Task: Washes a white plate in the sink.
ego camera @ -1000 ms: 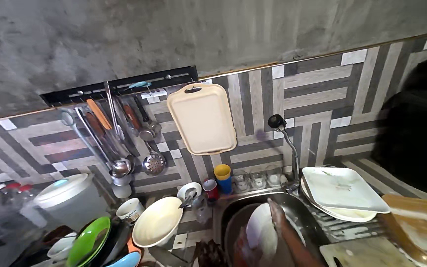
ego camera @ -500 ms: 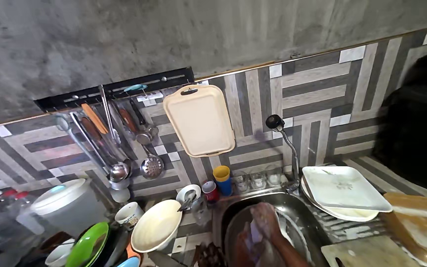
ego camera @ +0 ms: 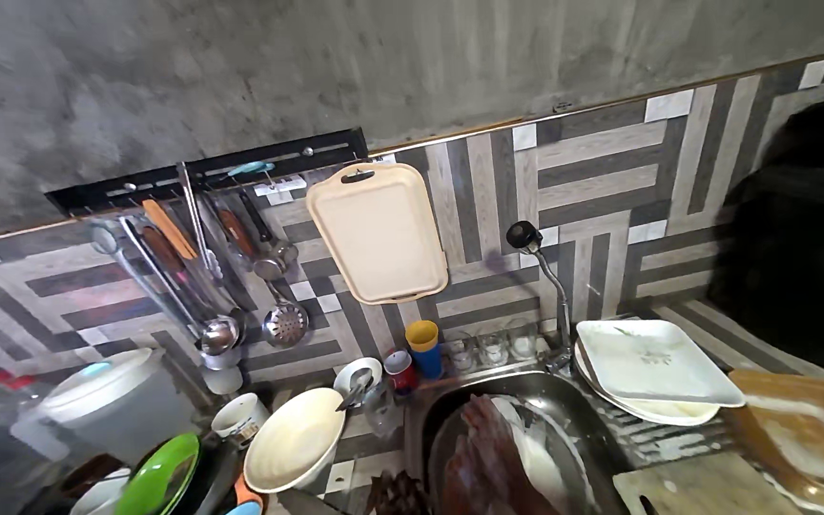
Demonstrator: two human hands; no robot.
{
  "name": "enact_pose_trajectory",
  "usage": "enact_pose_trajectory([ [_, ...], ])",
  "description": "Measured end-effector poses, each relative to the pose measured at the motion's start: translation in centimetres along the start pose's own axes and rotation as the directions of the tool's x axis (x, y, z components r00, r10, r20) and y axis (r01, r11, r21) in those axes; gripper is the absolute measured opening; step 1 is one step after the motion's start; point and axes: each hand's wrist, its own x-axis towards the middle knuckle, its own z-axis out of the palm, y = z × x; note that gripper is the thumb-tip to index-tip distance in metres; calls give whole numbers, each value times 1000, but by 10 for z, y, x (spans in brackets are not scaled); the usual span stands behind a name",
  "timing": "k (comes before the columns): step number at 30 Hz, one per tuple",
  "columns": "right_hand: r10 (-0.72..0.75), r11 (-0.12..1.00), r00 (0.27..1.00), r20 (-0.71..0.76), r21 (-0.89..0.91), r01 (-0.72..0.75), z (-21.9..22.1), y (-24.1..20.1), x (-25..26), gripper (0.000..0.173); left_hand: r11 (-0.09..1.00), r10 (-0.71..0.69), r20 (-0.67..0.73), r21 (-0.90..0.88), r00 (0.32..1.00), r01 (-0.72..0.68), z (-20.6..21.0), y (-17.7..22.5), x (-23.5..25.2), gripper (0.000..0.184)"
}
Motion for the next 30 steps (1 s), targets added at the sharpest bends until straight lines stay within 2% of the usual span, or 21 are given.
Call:
enact_pose_trajectory([
  [1,-5,998,1000,27,56,4,0,15,1,43,995,13,-44,-97,999,-17,6,-12,-1,74],
  [2,83,982,995,47,168,-90,1,33,3,44,986,-7,-70,-169,998,-5,11,-20,-5,79],
  [3,224,914,973,53,336,-229,7,56,6,43,980,-41,-72,-195,997,26,14,-22,-9,81],
  [5,493,638,860,128,619,-458,19,89,10,40,978,-103,-57,-185,993,91,11,-14,-13,83],
  [6,591,500,786,181,683,-533,23,98,7,40,978,-119,-62,-177,991,107,11,-11,-15,83],
  [8,722,313,639,265,698,-644,25,108,-3,42,982,-124,-54,-153,991,114,12,-9,-18,83],
  [9,763,282,589,265,685,-672,21,109,-4,43,984,-104,-45,-150,994,96,12,-9,-20,82],
  [11,792,384,586,174,605,-698,4,103,6,44,989,-53,-33,-139,998,47,11,-12,-19,80],
  [13,764,544,643,62,476,-691,-13,87,31,44,993,-69,-1,-100,998,69,7,-14,-10,80],
  [14,709,632,702,73,376,-677,-25,71,42,45,993,-83,24,-80,996,84,4,-12,-4,79],
  [16,519,818,840,160,191,-542,-41,28,47,46,998,-32,56,-58,998,35,1,-8,6,77],
  [18,247,960,956,160,96,-264,-38,1,35,46,981,192,38,-35,981,-191,0,-21,7,70],
  [19,137,987,983,123,71,-147,-32,0,29,46,968,250,59,7,966,-251,-5,-27,3,66],
  [20,107,990,989,100,79,-115,-28,7,28,45,999,38,173,-24,984,-34,-14,-1,2,71],
  [21,167,975,980,108,127,-180,-26,19,31,44,998,-29,112,-46,993,34,-5,4,4,77],
  [22,297,920,947,121,229,-318,-23,36,35,43,998,-35,47,-55,998,37,4,4,4,80],
  [24,579,695,804,138,431,-575,-8,76,35,45,994,-72,23,-76,997,73,9,9,-3,80],
  [25,652,623,740,167,438,-648,0,92,29,47,990,-98,-8,-101,995,97,11,8,-7,79],
  [26,687,615,698,200,352,-706,6,102,20,49,985,-131,-44,-121,990,125,12,6,-11,80],
  [28,720,665,649,244,24,-747,12,112,1,50,979,-170,-140,-141,975,150,14,-7,-15,83],
  [30,703,711,672,232,-236,-663,14,114,-12,48,970,-213,-213,-161,953,181,14,-19,-15,86],
])
